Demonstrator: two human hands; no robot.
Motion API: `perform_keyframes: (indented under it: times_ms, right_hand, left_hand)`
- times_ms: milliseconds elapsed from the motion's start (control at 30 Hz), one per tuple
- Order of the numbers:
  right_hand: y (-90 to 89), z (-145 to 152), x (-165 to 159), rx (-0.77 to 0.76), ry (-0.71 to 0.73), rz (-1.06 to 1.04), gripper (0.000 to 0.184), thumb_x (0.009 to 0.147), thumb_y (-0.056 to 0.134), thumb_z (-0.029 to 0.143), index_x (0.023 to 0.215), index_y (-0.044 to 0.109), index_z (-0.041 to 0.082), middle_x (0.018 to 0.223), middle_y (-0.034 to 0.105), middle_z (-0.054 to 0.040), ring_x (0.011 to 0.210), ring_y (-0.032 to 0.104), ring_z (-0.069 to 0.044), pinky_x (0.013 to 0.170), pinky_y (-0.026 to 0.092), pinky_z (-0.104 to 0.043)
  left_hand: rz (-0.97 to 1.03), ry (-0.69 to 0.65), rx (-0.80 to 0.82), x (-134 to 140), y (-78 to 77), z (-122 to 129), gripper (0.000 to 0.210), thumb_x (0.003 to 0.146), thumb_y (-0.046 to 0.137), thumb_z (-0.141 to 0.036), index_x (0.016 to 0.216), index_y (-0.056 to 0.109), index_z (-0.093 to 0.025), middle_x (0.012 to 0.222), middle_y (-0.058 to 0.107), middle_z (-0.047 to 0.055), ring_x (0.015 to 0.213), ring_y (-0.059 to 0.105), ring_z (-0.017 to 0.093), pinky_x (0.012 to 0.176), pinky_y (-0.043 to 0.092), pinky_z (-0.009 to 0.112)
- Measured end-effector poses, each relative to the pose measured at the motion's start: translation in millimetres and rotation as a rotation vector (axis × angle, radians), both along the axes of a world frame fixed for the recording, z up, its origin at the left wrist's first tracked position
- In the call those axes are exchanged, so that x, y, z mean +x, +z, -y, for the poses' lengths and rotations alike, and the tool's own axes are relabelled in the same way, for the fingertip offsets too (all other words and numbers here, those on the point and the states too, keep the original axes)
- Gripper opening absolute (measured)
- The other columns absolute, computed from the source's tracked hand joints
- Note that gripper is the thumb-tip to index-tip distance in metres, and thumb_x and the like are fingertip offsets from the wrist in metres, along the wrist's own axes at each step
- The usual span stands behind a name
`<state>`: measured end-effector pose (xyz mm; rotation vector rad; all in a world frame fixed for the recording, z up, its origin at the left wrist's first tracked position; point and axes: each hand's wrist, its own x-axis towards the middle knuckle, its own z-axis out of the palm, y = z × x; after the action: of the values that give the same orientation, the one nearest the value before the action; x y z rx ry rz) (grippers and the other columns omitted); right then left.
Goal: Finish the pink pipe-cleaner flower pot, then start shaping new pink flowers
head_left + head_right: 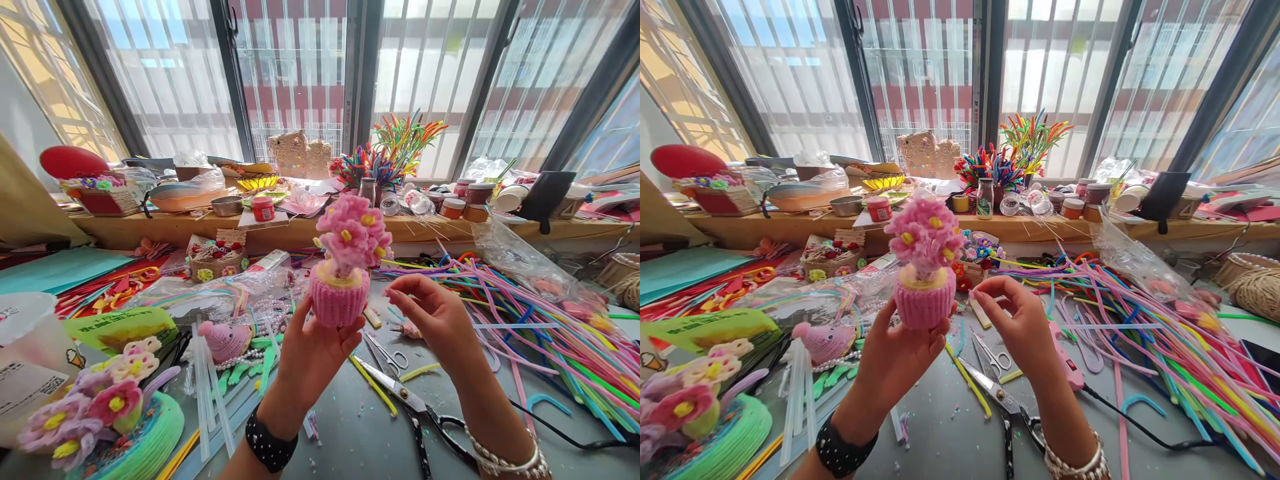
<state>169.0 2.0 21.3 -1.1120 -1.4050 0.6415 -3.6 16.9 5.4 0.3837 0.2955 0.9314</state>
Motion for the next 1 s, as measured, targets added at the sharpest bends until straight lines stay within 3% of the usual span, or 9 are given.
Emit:
perform_keyframes:
  times_ms: [133,333,533,800,1000]
  right_hand:
    - [21.1,6,-5,0.138,-0.034,0.022,0.008,0.076,0.060,0.029,0.076,0.061,0.021,0.077,0.062,-0.0012,0.072,0.059,-0.014,0.061,0.048,-0.025]
    - [40.8,6,-10,0.198,0.040,0.163,0.008,0.076,0.060,0.028,0.075,0.063,0.020,0.079,0.061,-0.0023,0.074,0.057,-0.014,0.059,0.047,-0.026]
    - [34.4,10,-12,0.158,0.068,-0.052,0.002,0.076,0.061,0.023,0.076,0.063,0.022,0.075,0.063,0.0012,0.068,0.058,-0.010,0.059,0.048,-0.020]
    - [25.4,9,-13,0.065,0.061,-0.214,0.005,0.071,0.066,0.024,0.072,0.062,0.021,0.065,0.060,0.0041,0.053,0.052,-0.005,0.044,0.040,-0.014]
    - [24.4,13,-13,0.111,0.041,-0.230,0.009,0.071,0.066,0.021,0.077,0.060,0.023,0.074,0.062,0.0033,0.064,0.056,-0.008,0.053,0.045,-0.018]
  left_hand:
    - [0.044,-0.058,0.003,1,-1.9,0,0.043,0.074,0.055,-0.041,0.097,0.062,-0.005,0.091,0.069,0.017,0.070,0.065,0.019,0.066,0.051,0.026]
    - [0.081,-0.129,0.044,2,-4.4,1,0.049,0.072,0.058,-0.044,0.095,0.065,-0.002,0.087,0.069,0.018,0.065,0.064,0.017,0.066,0.051,0.025]
    - [0.069,-0.163,0.054,5,-6.5,2,0.050,0.075,0.053,-0.046,0.093,0.067,-0.002,0.087,0.070,0.017,0.065,0.065,0.016,0.066,0.051,0.024]
    - [0.037,-0.167,0.045,11,-6.7,5,0.052,0.075,0.052,-0.048,0.092,0.067,-0.002,0.085,0.069,0.018,0.063,0.063,0.016,0.064,0.050,0.024]
    - [0.038,-0.175,0.052,12,-7.4,6,0.051,0.077,0.049,-0.048,0.094,0.066,-0.002,0.086,0.069,0.018,0.065,0.063,0.016,0.065,0.050,0.024]
